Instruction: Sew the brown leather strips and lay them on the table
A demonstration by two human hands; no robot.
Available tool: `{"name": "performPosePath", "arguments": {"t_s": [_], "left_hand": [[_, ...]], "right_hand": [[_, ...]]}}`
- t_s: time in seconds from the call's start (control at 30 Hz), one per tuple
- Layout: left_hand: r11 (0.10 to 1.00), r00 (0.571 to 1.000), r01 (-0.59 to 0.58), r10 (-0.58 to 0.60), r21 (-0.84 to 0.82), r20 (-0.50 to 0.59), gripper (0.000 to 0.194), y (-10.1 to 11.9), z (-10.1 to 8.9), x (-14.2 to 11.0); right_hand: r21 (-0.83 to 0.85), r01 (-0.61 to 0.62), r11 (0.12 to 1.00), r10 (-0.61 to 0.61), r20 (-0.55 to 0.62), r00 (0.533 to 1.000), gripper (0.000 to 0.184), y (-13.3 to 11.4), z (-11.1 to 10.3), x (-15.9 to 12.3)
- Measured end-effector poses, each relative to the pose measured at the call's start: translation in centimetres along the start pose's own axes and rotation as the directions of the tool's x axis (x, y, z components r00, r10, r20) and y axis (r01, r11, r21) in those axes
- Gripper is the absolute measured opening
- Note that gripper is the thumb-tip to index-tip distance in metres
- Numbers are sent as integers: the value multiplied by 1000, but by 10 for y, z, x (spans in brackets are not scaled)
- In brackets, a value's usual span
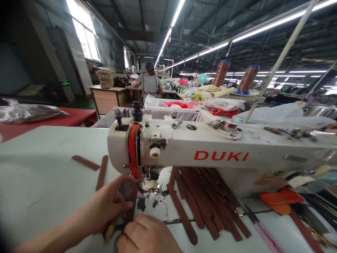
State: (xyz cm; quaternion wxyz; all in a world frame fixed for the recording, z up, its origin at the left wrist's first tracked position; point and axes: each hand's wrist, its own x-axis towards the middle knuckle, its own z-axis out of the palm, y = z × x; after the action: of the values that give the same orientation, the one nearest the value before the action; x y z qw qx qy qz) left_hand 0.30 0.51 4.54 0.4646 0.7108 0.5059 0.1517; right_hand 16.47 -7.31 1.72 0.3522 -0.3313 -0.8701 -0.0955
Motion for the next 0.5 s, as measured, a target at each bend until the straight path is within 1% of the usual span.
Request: {"name": "performPosePath", "arguments": {"t_s": [0.03,0.07,0.1,0.13,0.17,0.2,0.23,0.27,0.3,0.33,0.4,0.47,0.5], "left_hand": [[993,997,-57,62,101,-51,35,0,1,-1],[966,982,-139,163,218,-95,26,-1,1,-3],[899,939,-252,317,359,-134,21,-5,2,-5],[787,860,-366,490,497,-143,23,-9,3,-7],[655,757,-456,641,602,-124,29,-15,5,-9],[540,656,-520,749,662,-95,36,-21,7,-10],[463,575,-569,815,679,-73,42,-27,11,-10],[407,517,-608,854,681,-49,45,-32,14,-9],[375,480,-632,877,679,-37,44,-35,17,-7],[357,458,-647,889,674,-32,42,-37,19,-4],[333,410,-658,911,675,-49,39,-35,19,0],[333,396,-658,916,676,-66,37,-28,16,3],[331,401,-657,914,677,-58,36,-24,14,3]], "right_hand": [[-2,6,1000,-6,-1,1000,49,2,-2,3],[-2,-1,1000,1,-8,1000,49,5,-3,4],[-4,-9,1000,8,-12,1000,49,7,-4,4],[-9,-9,1000,9,-15,1000,48,10,-4,3],[-16,-5,1000,5,-12,1000,48,12,-4,2],[-24,2,1000,-2,-7,1000,47,14,-4,0],[-33,9,999,-8,1,1000,46,16,-3,-2],[-42,12,999,-11,15,1000,43,18,-1,-3],[-52,13,999,-11,24,1000,41,19,0,-4],[-62,13,998,-11,19,1000,38,20,2,-4],[-78,12,997,-15,-28,999,37,21,5,-4],[-72,12,997,-18,-84,996,41,21,10,-4],[-65,13,998,-20,-102,995,42,21,13,-4]]}}
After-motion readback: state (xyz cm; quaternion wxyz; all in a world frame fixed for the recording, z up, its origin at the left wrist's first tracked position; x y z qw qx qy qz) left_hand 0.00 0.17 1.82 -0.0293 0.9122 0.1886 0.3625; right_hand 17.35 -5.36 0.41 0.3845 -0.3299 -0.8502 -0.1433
